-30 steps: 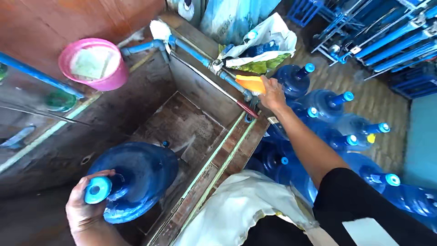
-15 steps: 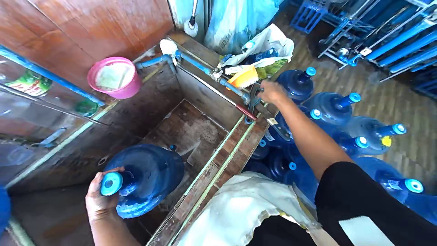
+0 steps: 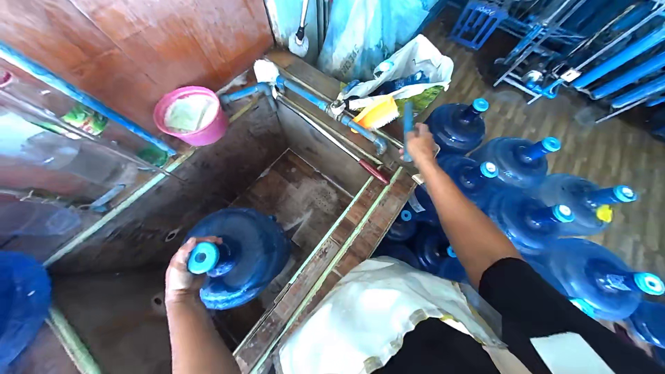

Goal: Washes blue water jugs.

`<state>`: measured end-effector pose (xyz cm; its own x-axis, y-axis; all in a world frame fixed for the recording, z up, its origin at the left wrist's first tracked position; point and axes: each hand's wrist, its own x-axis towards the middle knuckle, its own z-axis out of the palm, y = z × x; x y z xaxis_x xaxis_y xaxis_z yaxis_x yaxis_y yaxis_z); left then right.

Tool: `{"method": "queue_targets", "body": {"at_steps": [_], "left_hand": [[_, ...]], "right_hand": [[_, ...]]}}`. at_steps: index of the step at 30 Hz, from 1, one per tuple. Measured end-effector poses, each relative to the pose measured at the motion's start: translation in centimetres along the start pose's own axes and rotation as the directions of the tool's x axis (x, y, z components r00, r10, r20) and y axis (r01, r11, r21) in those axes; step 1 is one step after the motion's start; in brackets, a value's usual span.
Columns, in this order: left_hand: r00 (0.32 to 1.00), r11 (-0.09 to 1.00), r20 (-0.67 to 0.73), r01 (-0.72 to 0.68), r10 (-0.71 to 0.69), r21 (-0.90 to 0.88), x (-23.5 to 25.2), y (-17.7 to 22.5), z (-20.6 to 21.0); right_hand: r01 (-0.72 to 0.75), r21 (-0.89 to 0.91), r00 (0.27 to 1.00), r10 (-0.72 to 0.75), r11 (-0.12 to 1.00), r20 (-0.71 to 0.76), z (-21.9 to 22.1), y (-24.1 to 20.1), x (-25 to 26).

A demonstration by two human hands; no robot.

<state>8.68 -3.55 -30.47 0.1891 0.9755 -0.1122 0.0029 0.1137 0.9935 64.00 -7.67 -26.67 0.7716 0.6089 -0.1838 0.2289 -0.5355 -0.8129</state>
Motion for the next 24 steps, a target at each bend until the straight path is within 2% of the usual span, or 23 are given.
{"method": "queue_targets", "body": {"at_steps": [1, 3, 5, 6, 7, 8, 10, 12, 14, 17, 20, 22, 24], "left_hand": [[1.0, 1.0, -0.021, 0.018, -0.018, 0.011, 0.2, 0.0, 0.2], [0.991, 0.996, -0.103, 0.085, -0.081, 0.034, 0.5, 0.6, 0.7], [0.96, 0.986, -0.235, 0.165, -0.151, 0.039, 0.7, 0.9, 1.1], [0.936, 0.981, -0.31, 0.188, -0.167, 0.04, 0.8, 1.0, 1.3], [0.912, 0.982, -0.378, 0.188, -0.16, 0.037, 0.7, 1.1, 1.4], [0.892, 0.984, -0.43, 0.172, -0.14, 0.035, 0.5, 1.3, 1.6], [0.892, 0.994, -0.444, 0.108, -0.084, 0.029, -0.5, 1.7, 2.2], [0.902, 0.999, -0.429, 0.034, -0.034, -0.008, -1.1, 1.2, 2.6], [0.874, 0.998, -0.485, -0.01, -0.022, -0.063, -1.5, 0.7, 3.4], [0.806, 0.992, -0.59, -0.031, -0.048, -0.124, -2.0, 0.9, 4.5], [0.781, 0.986, -0.623, -0.063, -0.048, -0.154, -2.1, 0.2, 4.2], [0.775, 0.982, -0.631, -0.087, -0.038, -0.166, -2.0, -0.2, 4.1], [0.738, 0.975, -0.675, -0.134, -0.02, -0.176, -1.7, -0.3, 4.7]], "right_hand": [[0.013, 0.203, 1.0, -0.008, 0.979, -0.028, -0.6, 0.0, -0.6], [0.059, 0.541, 0.998, -0.041, 0.839, -0.045, -0.8, -1.3, -2.8], [0.039, 0.664, 0.985, -0.141, 0.746, 0.1, 0.0, -3.2, -6.3], [0.029, 0.653, 0.946, -0.233, 0.757, 0.227, 0.8, -4.0, -8.2], [0.057, 0.618, 0.872, -0.34, 0.784, 0.351, 2.1, -4.6, -9.8], [0.105, 0.579, 0.773, -0.432, 0.809, 0.464, 3.7, -5.0, -11.2], [0.219, 0.491, 0.567, -0.52, 0.843, 0.639, 7.7, -5.6, -13.8], [0.39, 0.416, 0.374, -0.554, 0.821, 0.743, 12.4, -5.9, -16.2], [0.532, 0.381, 0.242, -0.567, 0.756, 0.787, 16.8, -6.3, -18.9], [0.7, 0.386, 0.08, -0.603, 0.601, 0.794, 22.1, -6.7, -21.9], [0.808, 0.428, -0.008, -0.718, 0.406, 0.696, 25.6, -5.7, -22.6], [0.838, 0.425, -0.048, -0.73, 0.342, 0.682, 25.6, -6.1, -22.4], [0.852, 0.367, -0.069, -0.616, 0.373, 0.785, 23.9, -8.2, -22.6]]}}
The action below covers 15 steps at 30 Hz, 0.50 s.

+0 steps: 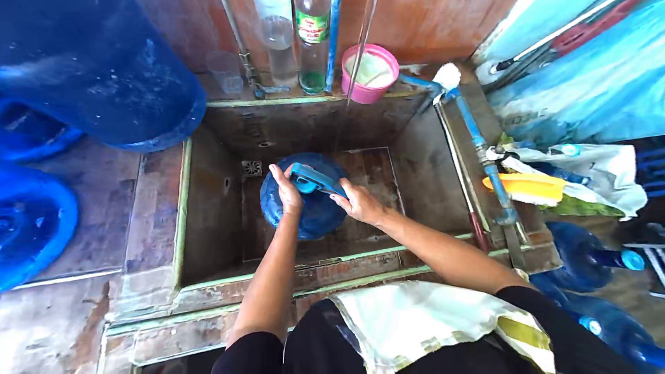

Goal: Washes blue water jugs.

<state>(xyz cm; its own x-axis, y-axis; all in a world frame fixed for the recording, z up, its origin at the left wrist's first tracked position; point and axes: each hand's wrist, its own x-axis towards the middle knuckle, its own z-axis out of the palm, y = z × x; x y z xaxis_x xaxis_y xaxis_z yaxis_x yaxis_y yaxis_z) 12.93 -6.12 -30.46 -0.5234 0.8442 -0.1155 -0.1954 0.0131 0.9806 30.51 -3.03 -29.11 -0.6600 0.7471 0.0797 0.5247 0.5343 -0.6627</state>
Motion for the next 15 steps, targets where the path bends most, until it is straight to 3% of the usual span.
{"method": "queue_targets", "body": {"at_steps": [4, 6, 9, 11, 13, 15], "left_hand": [[0.998, 1.0, -0.055, -0.03, 0.031, 0.009, -0.4, -0.3, 1.0], [1.0, 0.991, 0.01, -0.012, 0.011, 0.132, -2.3, 0.5, 1.5], [0.95, 0.962, 0.306, -0.141, 0.064, 0.235, -2.5, 1.3, 0.6], [0.901, 0.959, 0.432, -0.147, 0.029, 0.244, -1.4, -0.2, -0.9], [0.882, 0.954, 0.471, -0.152, 0.013, 0.258, -0.1, -0.7, -1.8], [0.889, 0.954, 0.459, -0.13, -0.008, 0.268, 1.4, -0.6, -2.1]], "right_hand": [[-0.202, -0.222, 0.923, 0.261, 0.954, 0.282, -6.3, -5.7, 1.7], [-0.266, -0.253, 0.895, 0.335, 0.93, 0.293, -8.4, -5.8, 2.4], [-0.406, -0.208, 0.897, 0.432, 0.89, 0.096, -10.0, -2.8, 1.5], [-0.448, -0.061, 0.894, 0.448, 0.892, -0.012, -10.5, -0.1, -2.1], [-0.467, 0.088, 0.866, 0.476, 0.88, -0.154, -10.3, 2.2, -7.2], [-0.496, 0.181, 0.756, 0.525, 0.849, -0.391, -9.2, 4.2, -13.0]]}}
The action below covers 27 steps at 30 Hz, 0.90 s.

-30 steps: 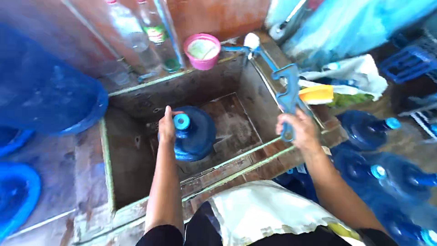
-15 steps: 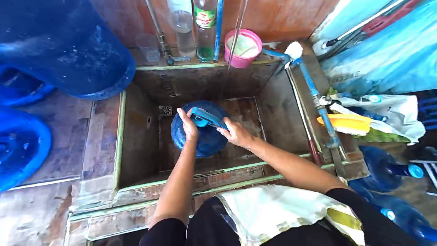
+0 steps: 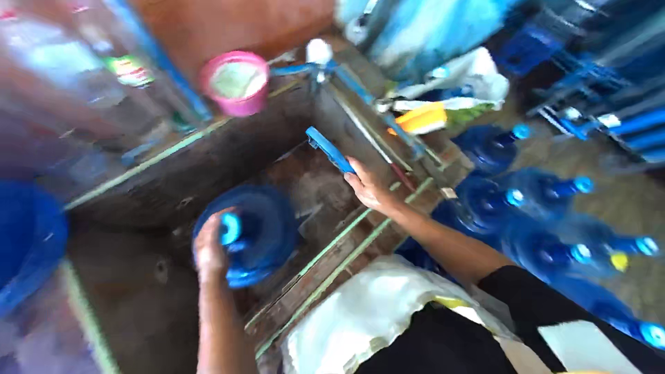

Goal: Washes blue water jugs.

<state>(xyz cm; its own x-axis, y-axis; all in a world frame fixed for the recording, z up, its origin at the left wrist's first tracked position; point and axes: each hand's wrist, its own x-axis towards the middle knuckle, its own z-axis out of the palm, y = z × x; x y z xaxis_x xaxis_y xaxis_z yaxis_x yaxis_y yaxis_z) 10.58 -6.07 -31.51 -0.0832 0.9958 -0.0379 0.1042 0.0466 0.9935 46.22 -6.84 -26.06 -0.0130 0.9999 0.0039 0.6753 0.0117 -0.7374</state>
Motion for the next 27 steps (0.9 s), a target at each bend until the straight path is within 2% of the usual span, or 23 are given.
{"method": "queue_targets", "body": {"at_steps": [2, 4, 7, 9, 12, 14, 16, 19, 21, 23, 24, 26, 27], "left_hand": [[0.999, 0.998, -0.029, 0.042, -0.043, -0.042, 0.7, 0.6, -0.6], [0.996, 0.997, -0.059, 0.061, -0.064, -0.051, 1.0, 1.5, -1.1], [0.991, 1.0, -0.134, 0.001, -0.005, -0.026, 1.5, 3.8, -1.1], [0.975, 0.999, -0.222, -0.026, 0.021, -0.02, 2.4, 5.8, -0.4], [0.947, 0.988, -0.284, 0.153, -0.147, -0.004, 4.3, 9.4, 2.0], [0.929, 0.954, -0.216, 0.292, -0.3, -0.071, 6.3, 10.5, 3.7], [0.896, 0.904, -0.158, 0.385, -0.414, -0.186, 9.1, 10.3, 4.8], [0.843, 0.834, -0.2, 0.405, -0.499, -0.374, 13.1, 10.7, 6.5], [0.844, 0.83, -0.228, 0.364, -0.486, -0.422, 15.0, 11.8, 8.0], [0.87, 0.873, -0.218, 0.362, -0.443, -0.327, 16.8, 12.9, 9.9], [0.89, 0.906, -0.206, 0.363, -0.406, -0.216, 17.6, 13.3, 10.9], [0.943, 0.948, -0.191, 0.296, -0.272, 0.113, 20.0, 13.3, 12.5], [0.962, 0.933, -0.172, 0.253, -0.214, 0.257, 21.3, 13.4, 13.1]], "right_hand": [[-0.147, 0.016, 0.967, 0.147, 0.989, -0.21, -2.3, 3.6, -3.6], [-0.365, 0.013, 0.88, 0.349, 0.931, -0.323, -5.0, 6.0, -6.4], [-0.649, -0.065, 0.715, 0.578, 0.758, -0.395, -7.8, 8.6, -8.4], [-0.71, -0.14, 0.685, 0.63, 0.69, -0.366, -8.9, 10.0, -8.9], [-0.609, -0.252, 0.787, 0.531, 0.752, -0.315, -8.7, 10.8, -8.7], [-0.494, -0.271, 0.851, 0.395, 0.826, -0.345, -8.5, 10.3, -7.7], [-0.419, -0.261, 0.88, 0.319, 0.87, -0.352, -8.9, 9.2, -5.9], [-0.319, -0.306, 0.913, 0.204, 0.897, -0.353, -10.5, 8.2, -1.7], [-0.257, -0.379, 0.929, 0.119, 0.889, -0.35, -11.7, 8.8, 1.7], [-0.216, -0.455, 0.952, 0.084, 0.864, -0.293, -12.9, 10.4, 4.4], [-0.2, -0.486, 0.965, 0.085, 0.85, -0.249, -13.4, 11.2, 5.3], [-0.177, -0.526, 0.978, 0.089, 0.832, -0.189, -13.9, 12.4, 6.3], [-0.174, -0.536, 0.979, 0.085, 0.826, -0.187, -14.1, 12.5, 6.5]]}}
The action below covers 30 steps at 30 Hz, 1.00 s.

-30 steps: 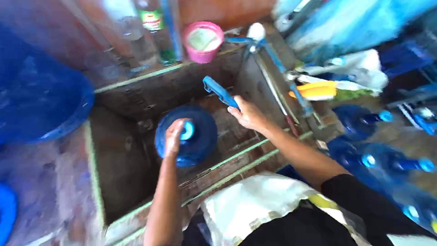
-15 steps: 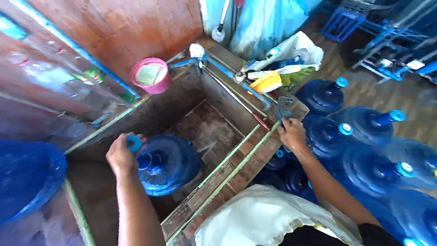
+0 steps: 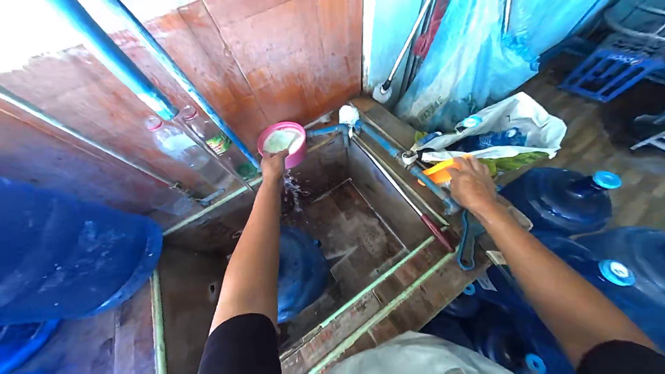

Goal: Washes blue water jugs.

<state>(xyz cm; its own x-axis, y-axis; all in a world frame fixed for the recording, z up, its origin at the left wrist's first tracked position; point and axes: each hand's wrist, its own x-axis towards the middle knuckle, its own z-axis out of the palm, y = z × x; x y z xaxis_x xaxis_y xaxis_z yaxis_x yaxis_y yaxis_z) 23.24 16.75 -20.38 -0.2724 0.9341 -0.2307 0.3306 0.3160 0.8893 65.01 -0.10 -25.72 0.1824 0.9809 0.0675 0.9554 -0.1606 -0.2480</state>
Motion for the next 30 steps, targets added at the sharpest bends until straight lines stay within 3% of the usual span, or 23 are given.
{"method": "queue_targets", "body": {"at_steps": [3, 8, 11, 13, 16, 18, 22, 24, 26, 28, 30], "left_hand": [[0.989, 0.919, 0.064, -0.149, 0.134, 0.365, 3.7, 2.1, 2.0], [0.974, 0.637, 0.199, -0.223, 0.11, 0.738, 11.5, 1.7, 4.7], [0.938, 0.416, 0.346, -0.304, -0.029, 0.857, 14.1, 1.0, 6.4], [0.919, 0.331, 0.375, -0.319, -0.121, 0.888, 14.4, 1.4, 6.8], [0.913, 0.27, 0.379, -0.33, -0.155, 0.905, 14.1, 1.8, 6.8], [0.925, 0.334, 0.371, -0.325, -0.084, 0.885, 13.7, 1.3, 6.3], [0.977, 0.69, 0.159, -0.213, 0.142, 0.691, 13.1, 0.3, 5.2], [0.976, 0.866, -0.014, -0.185, 0.216, 0.465, 11.8, 1.1, 4.9], [0.978, 0.979, -0.066, -0.191, 0.196, 0.07, 8.6, 1.4, 4.8], [0.995, 0.918, 0.085, -0.017, 0.055, -0.397, 3.4, 1.3, 5.3], [0.935, 0.729, 0.353, 0.267, -0.037, -0.63, -1.5, -1.0, 5.6]], "right_hand": [[0.0, -0.017, 0.999, 0.0, 1.0, -0.033, -0.6, 0.6, 0.1], [0.005, -0.047, 0.999, -0.007, 0.999, -0.041, -1.1, 2.0, 1.0], [0.03, -0.081, 0.999, -0.031, 0.996, -0.008, -1.5, 2.1, 1.7], [0.046, -0.117, 0.999, -0.044, 0.992, 0.017, -1.3, 2.1, 1.9], [0.026, -0.14, 0.998, -0.017, 0.99, 0.062, -1.4, 1.5, 2.1], [-0.052, -0.14, 0.99, 0.07, 0.989, 0.124, -2.6, 0.6, 2.0], [-0.193, -0.187, 0.971, 0.214, 0.963, 0.105, -6.3, 0.1, 0.8], [-0.203, -0.116, 0.974, 0.213, 0.972, 0.08, -7.8, 0.2, 0.2], [-0.148, 0.045, 0.985, 0.143, 0.988, 0.1, -8.5, -1.4, -0.1], [-0.045, 0.239, 0.99, 0.011, 0.97, 0.143, -7.8, -4.5, 0.2], [0.048, 0.366, 0.982, -0.111, 0.929, 0.153, -6.0, -9.0, 0.7]]}}
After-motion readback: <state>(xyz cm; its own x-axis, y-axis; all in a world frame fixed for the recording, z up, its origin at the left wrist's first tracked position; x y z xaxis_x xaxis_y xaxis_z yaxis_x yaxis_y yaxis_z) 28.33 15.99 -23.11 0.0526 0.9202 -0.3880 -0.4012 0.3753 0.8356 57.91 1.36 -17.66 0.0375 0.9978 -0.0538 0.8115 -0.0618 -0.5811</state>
